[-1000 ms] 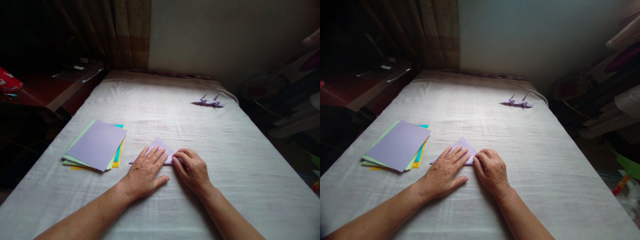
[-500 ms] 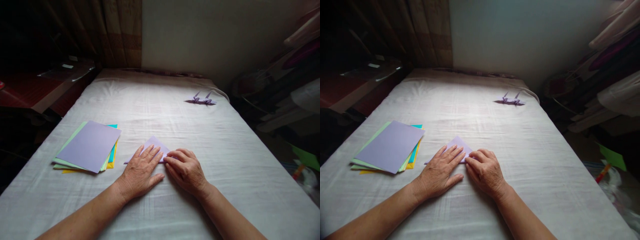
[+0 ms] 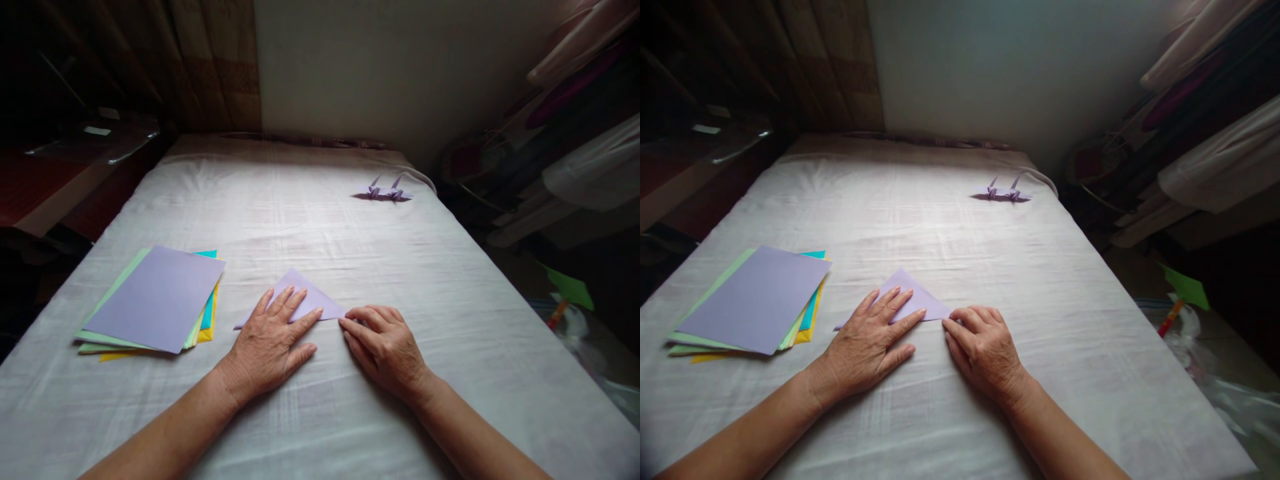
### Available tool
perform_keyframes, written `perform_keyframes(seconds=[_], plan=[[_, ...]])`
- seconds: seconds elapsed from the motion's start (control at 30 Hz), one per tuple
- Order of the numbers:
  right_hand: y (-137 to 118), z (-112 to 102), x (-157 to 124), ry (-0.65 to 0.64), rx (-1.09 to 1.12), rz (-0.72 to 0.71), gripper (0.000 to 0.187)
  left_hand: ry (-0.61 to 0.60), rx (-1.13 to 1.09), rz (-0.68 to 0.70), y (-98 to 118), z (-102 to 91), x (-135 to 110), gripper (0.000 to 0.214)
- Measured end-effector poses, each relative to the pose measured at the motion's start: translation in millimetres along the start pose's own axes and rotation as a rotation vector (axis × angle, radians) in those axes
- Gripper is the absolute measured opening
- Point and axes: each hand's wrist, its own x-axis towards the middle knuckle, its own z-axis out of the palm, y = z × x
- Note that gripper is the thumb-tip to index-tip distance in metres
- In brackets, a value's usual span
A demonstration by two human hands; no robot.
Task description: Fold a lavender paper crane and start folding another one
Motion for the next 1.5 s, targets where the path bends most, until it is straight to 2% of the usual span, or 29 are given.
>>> perform_keyframes(seconds=[0.17,0.3,0.5,0.77,1.07,1.27,1.5], plan=[[9,-4,-12,0.051,-0.044,0.059,0.020,0.004,-0.013,0.001,1,-2.0,1,0.050],[2,-3,-6,0.074,-0.040,0.078,0.024,-0.003,0.011,0.007,1,-1.7,1,0.051],[-15,7,7,-0.032,-0.059,0.058,0.030,-0.007,0.015,0.018,1,-1.7,0,0.051],[1,6,-9,0.046,-0.133,0.080,0.025,-0.027,-0.050,0.005,2,-5.8,0,0.047],[0,7,-8,0.047,-0.134,0.067,0.025,-0.041,-0.053,0.032,-4,-6.8,-3,0.048],[0,7,-8,0.054,-0.126,0.081,0.025,-0.077,-0.008,0.046,-15,-8.3,-15,0.049],[0,8,-9,0.066,-0.114,0.091,0.025,-0.113,0.099,0.025,-35,-18.1,-42,0.053]])
